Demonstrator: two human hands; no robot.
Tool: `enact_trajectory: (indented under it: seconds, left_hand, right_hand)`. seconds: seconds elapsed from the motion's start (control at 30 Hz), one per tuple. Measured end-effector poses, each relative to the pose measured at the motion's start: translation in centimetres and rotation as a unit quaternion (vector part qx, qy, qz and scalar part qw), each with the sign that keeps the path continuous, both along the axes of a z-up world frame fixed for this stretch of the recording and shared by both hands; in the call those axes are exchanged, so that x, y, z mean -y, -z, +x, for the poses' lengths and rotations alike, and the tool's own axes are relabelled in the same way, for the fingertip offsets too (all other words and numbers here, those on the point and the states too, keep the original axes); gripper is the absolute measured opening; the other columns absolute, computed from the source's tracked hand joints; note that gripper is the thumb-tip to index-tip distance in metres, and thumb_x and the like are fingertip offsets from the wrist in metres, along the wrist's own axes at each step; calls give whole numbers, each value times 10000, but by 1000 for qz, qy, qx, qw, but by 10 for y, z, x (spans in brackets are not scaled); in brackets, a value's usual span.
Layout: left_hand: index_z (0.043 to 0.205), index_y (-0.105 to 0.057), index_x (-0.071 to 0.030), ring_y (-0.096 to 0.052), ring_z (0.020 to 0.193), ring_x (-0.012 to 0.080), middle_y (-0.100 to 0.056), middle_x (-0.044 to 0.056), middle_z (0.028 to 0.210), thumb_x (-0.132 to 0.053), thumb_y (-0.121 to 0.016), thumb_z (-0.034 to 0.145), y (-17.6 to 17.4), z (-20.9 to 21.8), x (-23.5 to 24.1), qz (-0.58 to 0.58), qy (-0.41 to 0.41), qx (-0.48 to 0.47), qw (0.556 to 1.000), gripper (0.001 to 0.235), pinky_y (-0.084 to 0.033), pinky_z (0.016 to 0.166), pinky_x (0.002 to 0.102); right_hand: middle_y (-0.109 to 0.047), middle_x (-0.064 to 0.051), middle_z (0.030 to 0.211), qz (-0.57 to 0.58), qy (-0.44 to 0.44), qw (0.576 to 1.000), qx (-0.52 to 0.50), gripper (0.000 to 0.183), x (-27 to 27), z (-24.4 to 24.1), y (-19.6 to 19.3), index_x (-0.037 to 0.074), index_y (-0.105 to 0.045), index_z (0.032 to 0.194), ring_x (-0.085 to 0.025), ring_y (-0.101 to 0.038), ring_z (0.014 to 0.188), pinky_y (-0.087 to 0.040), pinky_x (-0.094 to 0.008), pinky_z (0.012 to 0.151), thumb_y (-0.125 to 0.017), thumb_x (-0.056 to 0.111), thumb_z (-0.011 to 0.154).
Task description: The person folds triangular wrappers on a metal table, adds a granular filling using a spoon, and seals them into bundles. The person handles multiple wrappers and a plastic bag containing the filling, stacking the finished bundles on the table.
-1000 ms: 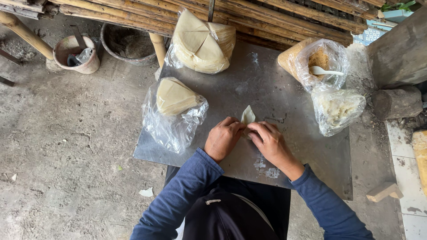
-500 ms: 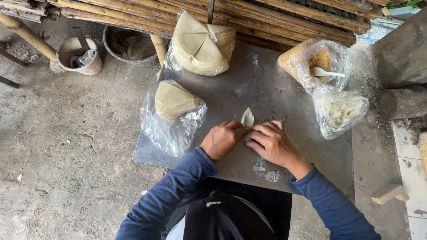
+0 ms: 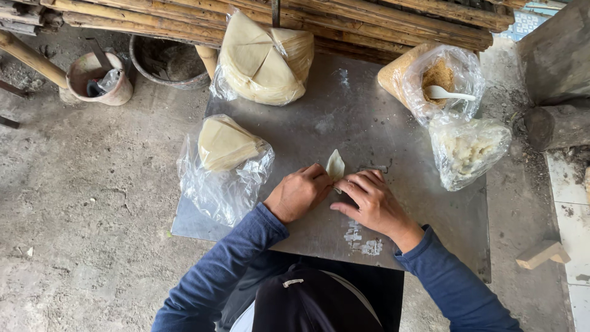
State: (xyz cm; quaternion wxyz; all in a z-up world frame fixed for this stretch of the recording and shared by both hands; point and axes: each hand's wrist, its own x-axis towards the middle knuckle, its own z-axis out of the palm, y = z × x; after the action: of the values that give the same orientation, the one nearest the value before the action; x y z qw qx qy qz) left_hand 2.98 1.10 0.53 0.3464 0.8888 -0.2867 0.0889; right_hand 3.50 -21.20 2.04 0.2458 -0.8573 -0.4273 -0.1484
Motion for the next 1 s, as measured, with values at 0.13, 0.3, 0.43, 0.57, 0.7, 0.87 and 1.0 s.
enact_trajectory:
  seconds: [0.13, 0.3, 0.43, 0.57, 0.7, 0.87, 1.0]
  left_hand:
    - [1051, -724, -7, -696, 846, 313, -651, 135, 1012, -147, -746, 833, -6, 4, -9, -63, 66, 1, 996, 260, -583, 746, 391]
    - [1016, -712, -31, -706, 886, 304, -654, 126, 1045, -118, -719, 906, 10, 8, -5, -95, 42, 14, 995, 140, -590, 784, 379]
    - [1021, -709, -31, -700, 871, 324, -670, 132, 1022, -137, -707, 936, 23, 14, 2, -69, 7, -17, 997, 135, -580, 771, 396]
    - [1002, -703, -41, -704, 846, 342, -688, 138, 973, -174, -725, 923, 26, 30, 8, -51, -18, -55, 997, 156, -572, 755, 414]
    - [942, -713, -76, -717, 827, 324, -703, 138, 919, -174, -755, 844, 20, 33, 6, -86, -28, -64, 994, 145, -581, 733, 403]
    - [990, -673, -65, -753, 816, 276, -749, 107, 918, -205, -768, 848, 7, 34, 4, -96, -54, -169, 979, 221, -584, 706, 369]
    - [1073, -683, -99, -757, 837, 258, -749, 91, 929, -190, -725, 933, 6, 30, -3, -111, -22, -168, 979, 172, -587, 724, 351]
  right_hand:
    - [-708, -78, 993, 22, 45, 999, -15, 193, -4, 0, 8, 60, -690, 1094, -266, -663, 959, -481, -395, 926, -729, 96, 908]
    - [-701, -74, 933, 54, 94, 992, -65, 164, -6, 1, 14, 54, -694, 1103, -258, -656, 901, -484, -404, 892, -697, 57, 939]
    - [-684, -88, 905, 61, 127, 989, -53, 140, -11, 1, 17, 74, -689, 1042, -271, -641, 885, -484, -413, 865, -707, 53, 904]
    - [-642, -121, 950, 91, 157, 978, -98, 157, -12, 3, 25, 95, -685, 1037, -269, -636, 915, -510, -388, 832, -729, 60, 890]
    - [-663, -33, 953, 80, 150, 977, -126, 160, -8, 7, 36, 80, -652, 1077, -216, -650, 937, -521, -406, 881, -700, 49, 927]
    - [-622, -52, 949, -9, 103, 995, -5, 167, -11, -4, 25, 79, -677, 1049, -232, -603, 953, -419, -426, 900, -725, 124, 896]
    - [-604, -33, 930, -14, 107, 994, -23, 110, -15, -3, 20, 107, -684, 1013, -223, -594, 960, -380, -416, 919, -713, 166, 924]
